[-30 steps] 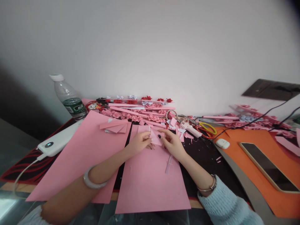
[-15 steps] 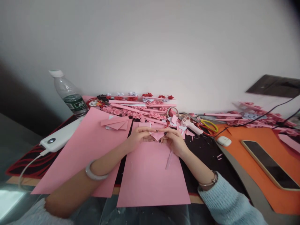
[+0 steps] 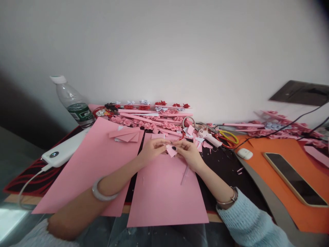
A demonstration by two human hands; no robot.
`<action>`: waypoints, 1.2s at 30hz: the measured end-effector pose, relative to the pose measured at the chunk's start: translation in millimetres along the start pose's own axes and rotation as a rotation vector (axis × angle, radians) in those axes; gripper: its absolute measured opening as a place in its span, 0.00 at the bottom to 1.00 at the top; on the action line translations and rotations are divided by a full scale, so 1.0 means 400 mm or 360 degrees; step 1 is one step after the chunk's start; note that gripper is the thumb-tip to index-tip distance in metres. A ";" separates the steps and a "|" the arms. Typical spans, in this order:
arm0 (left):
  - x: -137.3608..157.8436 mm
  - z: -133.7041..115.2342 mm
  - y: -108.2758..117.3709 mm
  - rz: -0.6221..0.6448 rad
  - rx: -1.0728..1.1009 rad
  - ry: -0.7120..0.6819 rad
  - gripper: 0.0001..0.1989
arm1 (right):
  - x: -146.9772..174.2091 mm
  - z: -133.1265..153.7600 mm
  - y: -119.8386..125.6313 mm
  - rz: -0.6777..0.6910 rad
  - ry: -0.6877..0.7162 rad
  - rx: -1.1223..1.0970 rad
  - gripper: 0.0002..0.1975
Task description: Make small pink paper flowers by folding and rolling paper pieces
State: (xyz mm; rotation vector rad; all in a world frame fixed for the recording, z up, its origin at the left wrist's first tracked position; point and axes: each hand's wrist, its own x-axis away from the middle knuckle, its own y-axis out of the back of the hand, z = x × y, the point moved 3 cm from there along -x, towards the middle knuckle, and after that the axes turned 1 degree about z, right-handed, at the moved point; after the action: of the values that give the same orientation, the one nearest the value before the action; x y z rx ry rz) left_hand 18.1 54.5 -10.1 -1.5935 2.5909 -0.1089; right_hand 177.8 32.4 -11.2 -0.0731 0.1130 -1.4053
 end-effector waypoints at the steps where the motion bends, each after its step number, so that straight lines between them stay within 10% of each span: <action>1: -0.002 0.001 0.001 -0.0009 -0.0028 0.0006 0.13 | 0.000 0.001 0.002 -0.0012 0.0021 0.0061 0.10; 16: 0.008 -0.014 -0.001 0.0058 -0.0716 -0.0155 0.06 | 0.012 0.028 -0.006 -0.0069 0.0301 0.0902 0.05; 36: 0.007 -0.028 0.004 -0.0097 -0.0399 -0.0033 0.10 | 0.013 0.040 0.005 -0.0183 0.0299 0.1154 0.14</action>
State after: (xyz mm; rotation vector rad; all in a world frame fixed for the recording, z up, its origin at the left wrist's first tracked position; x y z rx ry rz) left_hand 14.2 52.7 0.8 -1.7408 2.6264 0.2367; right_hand 182.5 27.3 4.5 0.6614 -0.2528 -1.4922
